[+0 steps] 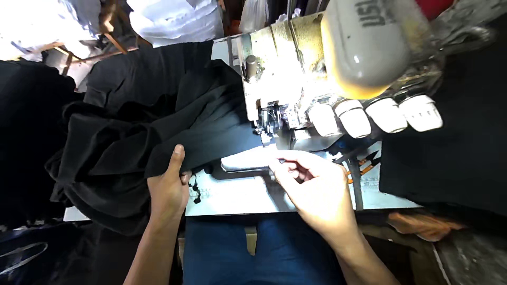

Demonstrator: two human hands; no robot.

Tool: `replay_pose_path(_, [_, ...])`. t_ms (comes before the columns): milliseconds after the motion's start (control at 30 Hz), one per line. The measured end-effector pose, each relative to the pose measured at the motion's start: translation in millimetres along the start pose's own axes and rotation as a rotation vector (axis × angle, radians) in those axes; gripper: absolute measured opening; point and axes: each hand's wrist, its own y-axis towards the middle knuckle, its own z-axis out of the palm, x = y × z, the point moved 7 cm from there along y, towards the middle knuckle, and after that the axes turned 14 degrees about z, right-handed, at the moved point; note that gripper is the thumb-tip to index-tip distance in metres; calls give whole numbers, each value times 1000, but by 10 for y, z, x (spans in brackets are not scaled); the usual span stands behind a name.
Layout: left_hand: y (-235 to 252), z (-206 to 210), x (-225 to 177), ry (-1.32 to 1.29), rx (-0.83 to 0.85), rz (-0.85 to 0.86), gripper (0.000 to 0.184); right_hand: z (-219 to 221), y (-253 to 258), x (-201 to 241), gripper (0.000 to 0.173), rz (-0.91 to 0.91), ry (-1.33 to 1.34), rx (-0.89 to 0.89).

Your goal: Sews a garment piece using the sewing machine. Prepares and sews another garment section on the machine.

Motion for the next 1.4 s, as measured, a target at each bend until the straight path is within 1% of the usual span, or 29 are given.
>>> replay_pose_path(100, [-32,-35,203,-47,-67,-81,11,24,-143,-2,18,-4,103,46])
replay_pose_path(200, [-252,-119,280,-64,-113,-152,15,150,-346,-41,13,24,172,144])
replay_pose_path(333, [-781,-270,194,-63,-144,-238,13,408,-445,-135,13,168,139,204])
replay_pose_path(400, [-1146,-321,166,-81,-161,-290,16,526,-403,-98,17,216,187,243])
replay_pose_path(433, [-1387,-313,177,-96,-122,-342,19,581,-380,-81,20,256,217,266])
replay_pose_path(467, [-1664,-265,190,-121,-9,-420,25,634,-365,-79,22,302,241,277])
replay_pose_path(500, [-1935,-185,183,-179,204,-512,35,682,-355,-86,22,342,265,272])
replay_pose_path(533, [-2123,-86,114,-277,533,-566,49,717,-347,-94,19,364,288,265])
replay_pose_path(567, [-2131,38,-64,-346,903,-502,63,742,-342,-102,16,378,305,259])
replay_pose_path(600, [-1910,160,-336,-331,1164,-304,72,758,-334,-113,15,383,329,257])
replay_pose_path(633, [-1510,262,-631,-260,1229,-74,66,767,-329,-126,14,382,348,257])
replay_pose_path(667, [-1023,332,-866,-210,1112,107,54,778,-344,-143,14,386,359,263])
replay_pose_path(700, [-496,417,-1001,-131,871,272,46,798,-363,-158,14,397,359,277])
replay_pose_path(733, [-10,557,-1018,-32,654,400,35,825,-380,-160,14,416,383,298])
replay_pose_path(767, [390,740,-906,136,553,470,36,852,-404,-156,14,443,431,323])
replay_pose_path(800, [705,938,-667,327,550,483,56,866,-432,-146,14,464,480,345])
replay_pose_path(833, [903,1095,-345,464,598,433,72,860,-475,-137,14,487,528,365])
replay_pose_path(867, [954,1174,-55,538,653,367,74,826,-524,-133,16,509,573,376])
replay_pose_path(900, [893,1154,98,574,684,335,68,762,-556,-142,20,524,610,377])
replay_pose_path(933, [802,1059,106,593,686,373,61,678,-557,-162,27,538,663,384])
replay_pose_path(1000, [553,705,-81,570,699,416,44,488,-562,-260,40,604,809,424])
replay_pose_path(1033, [445,468,-223,536,688,380,41,392,-532,-329,34,642,898,395])
replay_pose_path(1067, [392,211,-368,502,641,330,43,301,-488,-397,33,675,984,353])
replay_pose_path(1100, [394,-30,-515,468,576,299,49,221,-431,-434,38,685,1029,305])
replay_pose_path(1133, [430,-238,-664,453,511,304,54,162,-357,-446,44,682,1039,242])
replay_pose_path(1167, [489,-412,-799,460,446,333,55,129,-283,-457,45,670,1007,177])
replay_pose_path(1267, [692,-834,-1057,583,290,438,46,59,-200,-472,26,571,760,-53])
replay_pose_path(1367, [934,-1316,-1073,779,174,432,44,-85,-251,-441,12,368,523,-225])
replay_pose_path(1400, [964,-1346,-1091,811,150,418,45,-124,-269,-449,5,296,476,-250])
